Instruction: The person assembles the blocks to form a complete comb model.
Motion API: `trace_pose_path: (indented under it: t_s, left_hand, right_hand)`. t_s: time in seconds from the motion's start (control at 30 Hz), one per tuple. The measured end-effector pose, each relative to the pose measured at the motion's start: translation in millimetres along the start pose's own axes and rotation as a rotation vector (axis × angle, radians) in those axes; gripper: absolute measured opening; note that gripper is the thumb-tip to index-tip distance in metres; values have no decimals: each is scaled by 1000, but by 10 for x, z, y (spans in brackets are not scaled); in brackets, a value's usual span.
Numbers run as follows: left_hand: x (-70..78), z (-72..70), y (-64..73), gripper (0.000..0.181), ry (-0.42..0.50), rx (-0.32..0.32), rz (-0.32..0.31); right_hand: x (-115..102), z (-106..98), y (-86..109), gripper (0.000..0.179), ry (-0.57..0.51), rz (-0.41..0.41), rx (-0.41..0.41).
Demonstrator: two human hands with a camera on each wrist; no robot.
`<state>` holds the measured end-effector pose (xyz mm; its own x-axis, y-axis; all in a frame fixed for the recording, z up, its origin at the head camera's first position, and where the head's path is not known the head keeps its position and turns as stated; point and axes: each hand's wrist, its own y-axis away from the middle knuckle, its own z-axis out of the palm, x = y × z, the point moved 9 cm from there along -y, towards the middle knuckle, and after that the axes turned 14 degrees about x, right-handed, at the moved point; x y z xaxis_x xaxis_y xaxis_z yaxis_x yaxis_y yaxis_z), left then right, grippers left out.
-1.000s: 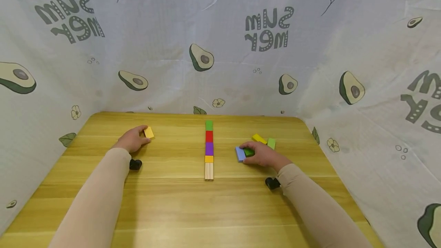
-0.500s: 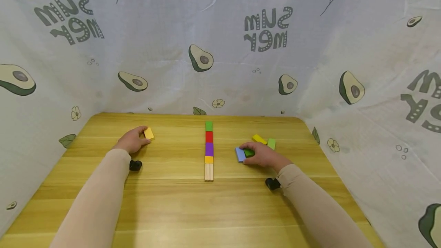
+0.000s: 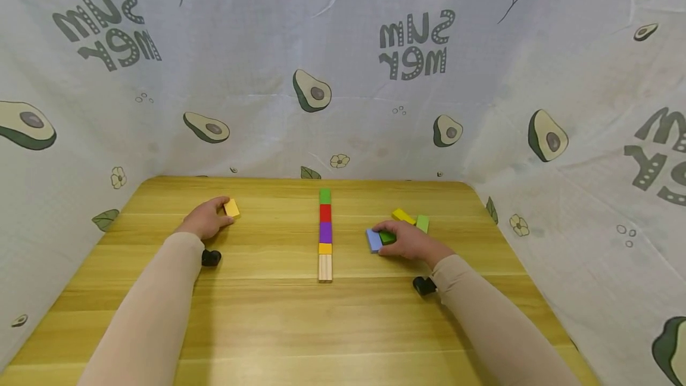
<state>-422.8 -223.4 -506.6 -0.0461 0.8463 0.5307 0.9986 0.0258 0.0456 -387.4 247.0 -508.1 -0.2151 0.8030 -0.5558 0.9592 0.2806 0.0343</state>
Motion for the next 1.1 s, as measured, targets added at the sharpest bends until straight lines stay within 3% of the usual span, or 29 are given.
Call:
trace_pose_path:
  t_s: [0.27, 0.53, 0.8, 1.1]
  left_hand:
    - [48, -3, 46, 71, -27, 26, 32]
    - [184, -21, 250, 70, 69, 32, 92]
    - [550, -25, 532, 66, 171, -15, 218]
    - [1086, 244, 975, 63, 151, -65, 357]
  right_hand:
    - [-2, 25, -3, 55, 2, -4, -2]
    - [-3, 40, -23, 55, 23, 7, -15]
    - [23, 9, -35, 57, 27, 9, -9]
    - [37, 2, -50, 56, 21, 28, -13]
